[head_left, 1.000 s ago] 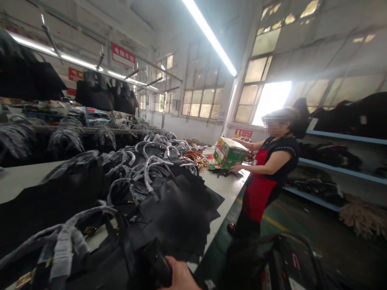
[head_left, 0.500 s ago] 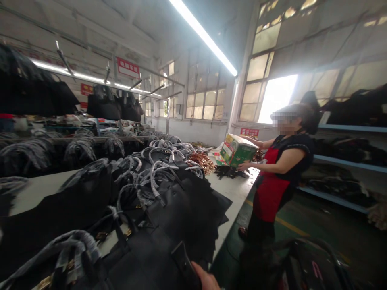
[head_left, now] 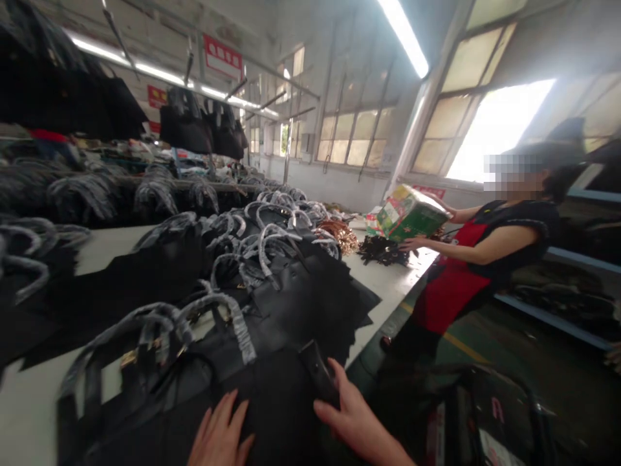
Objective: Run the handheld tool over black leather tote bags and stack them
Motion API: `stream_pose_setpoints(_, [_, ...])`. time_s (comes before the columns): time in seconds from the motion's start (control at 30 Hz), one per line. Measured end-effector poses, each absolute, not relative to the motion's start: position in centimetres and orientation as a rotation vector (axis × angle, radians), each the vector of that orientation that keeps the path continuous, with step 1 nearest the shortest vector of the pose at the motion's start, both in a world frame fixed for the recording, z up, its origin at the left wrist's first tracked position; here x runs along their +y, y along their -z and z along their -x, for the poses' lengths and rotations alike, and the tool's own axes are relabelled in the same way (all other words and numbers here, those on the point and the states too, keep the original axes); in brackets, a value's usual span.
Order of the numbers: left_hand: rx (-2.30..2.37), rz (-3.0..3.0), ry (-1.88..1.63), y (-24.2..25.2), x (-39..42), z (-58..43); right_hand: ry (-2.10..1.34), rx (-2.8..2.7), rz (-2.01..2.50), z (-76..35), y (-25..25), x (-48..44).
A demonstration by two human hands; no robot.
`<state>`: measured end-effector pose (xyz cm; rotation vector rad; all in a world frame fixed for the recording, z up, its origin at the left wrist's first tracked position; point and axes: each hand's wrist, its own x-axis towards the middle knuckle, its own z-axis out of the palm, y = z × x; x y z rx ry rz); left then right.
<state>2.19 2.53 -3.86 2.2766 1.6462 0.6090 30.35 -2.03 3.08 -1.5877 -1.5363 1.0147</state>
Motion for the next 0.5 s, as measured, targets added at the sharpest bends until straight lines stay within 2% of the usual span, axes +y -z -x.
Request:
stream_pose_setpoints(0.27, [1.783,-2.461,-0.886,4.2,-1.8,-2.8,-1.597,-1.758,1.554,-27.9,-6.9,-0.2])
stream_pose_setpoints(0.5, [1.687,-2.538,-0.886,3.4,-2.2,-3.2,-1.905,-1.671,1.566,-25.1,-8.0,2.9])
